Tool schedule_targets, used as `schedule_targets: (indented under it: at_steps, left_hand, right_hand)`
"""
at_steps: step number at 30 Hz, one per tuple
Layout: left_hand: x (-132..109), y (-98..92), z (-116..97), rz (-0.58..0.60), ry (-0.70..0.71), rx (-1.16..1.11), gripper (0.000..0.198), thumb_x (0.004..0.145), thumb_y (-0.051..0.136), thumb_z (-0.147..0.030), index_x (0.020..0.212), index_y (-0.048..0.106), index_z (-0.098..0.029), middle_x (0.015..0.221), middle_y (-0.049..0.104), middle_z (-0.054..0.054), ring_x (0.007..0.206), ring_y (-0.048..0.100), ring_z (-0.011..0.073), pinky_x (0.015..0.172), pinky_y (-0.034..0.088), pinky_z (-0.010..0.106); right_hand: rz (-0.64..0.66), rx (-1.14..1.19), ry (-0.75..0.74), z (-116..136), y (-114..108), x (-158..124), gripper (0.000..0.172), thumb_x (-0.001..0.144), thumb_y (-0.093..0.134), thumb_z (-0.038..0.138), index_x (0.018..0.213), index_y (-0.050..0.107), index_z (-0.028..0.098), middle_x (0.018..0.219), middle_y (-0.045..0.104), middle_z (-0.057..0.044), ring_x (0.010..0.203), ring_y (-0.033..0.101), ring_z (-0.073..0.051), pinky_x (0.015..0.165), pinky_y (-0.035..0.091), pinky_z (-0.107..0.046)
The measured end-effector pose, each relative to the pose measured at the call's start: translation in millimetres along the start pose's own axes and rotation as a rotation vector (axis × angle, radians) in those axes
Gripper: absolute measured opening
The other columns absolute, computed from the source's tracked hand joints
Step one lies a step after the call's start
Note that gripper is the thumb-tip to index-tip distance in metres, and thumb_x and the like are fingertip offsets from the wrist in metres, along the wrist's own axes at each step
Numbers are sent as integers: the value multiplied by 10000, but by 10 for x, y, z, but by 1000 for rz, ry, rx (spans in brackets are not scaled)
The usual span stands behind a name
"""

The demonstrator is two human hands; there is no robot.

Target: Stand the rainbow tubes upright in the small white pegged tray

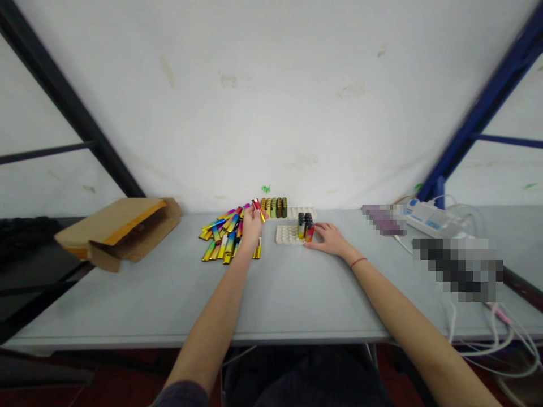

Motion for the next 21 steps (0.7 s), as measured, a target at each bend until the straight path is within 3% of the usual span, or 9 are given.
schedule_targets:
  at_steps: [3, 9, 13, 17, 21]
  left_hand:
    - [-60, 80, 0, 40, -59, -235, 216, 879, 498, -248, 1089, 533, -219, 893, 683, 6, 701, 705, 136, 720, 551, 262]
    - [-213, 129, -96, 34, -62, -299, 173, 859, 531, -291, 990, 426, -248, 722, 595, -72, 501, 568, 88, 535, 457, 203]
    - [-265, 198, -101, 99, -138, -392, 156, 873, 529, -353, 887, 417, -244, 594, 473, -105, 396, 400, 64, 421, 317, 174]
    - [-338, 273, -89, 165, -301, -488, 403, 930, 428, -558, 710, 444, -221, 486, 347, -89, 352, 280, 62, 371, 222, 193]
    - [-420, 297, -70, 118, -368, -493, 539, 920, 439, -645, 580, 351, -235, 423, 262, -85, 338, 236, 63, 358, 194, 195]
  right_hand:
    - [-6, -2, -6, -9, 7, 0, 815, 867, 604, 758, 1451, 590, 190, 1488, 568, -176, 1343, 510, -383, 1120, 415, -516]
    - [-4, -8, -5, -4, -1, 0, 816, 866, 611, 756, 1448, 595, 185, 1489, 566, -177, 1344, 514, -377, 1128, 409, -498]
    - [1, -8, -6, -7, 3, 2, 805, 867, 623, 742, 1446, 595, 184, 1490, 566, -174, 1344, 514, -376, 1125, 412, -496]
    - [-8, -5, -10, -18, 14, 2, 808, 866, 620, 746, 1442, 597, 179, 1484, 572, -176, 1346, 512, -377, 1125, 410, -504]
    - [-12, -6, -9, -28, 19, 1, 808, 863, 617, 752, 1447, 592, 193, 1485, 573, -169, 1348, 512, -376, 1119, 416, -504]
Point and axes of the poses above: each hand's wrist, its own x-axis towards the middle knuckle, its own y-axis out of the palm, z = x × y, the point moved 4 cm from there along x, towards the middle knuckle
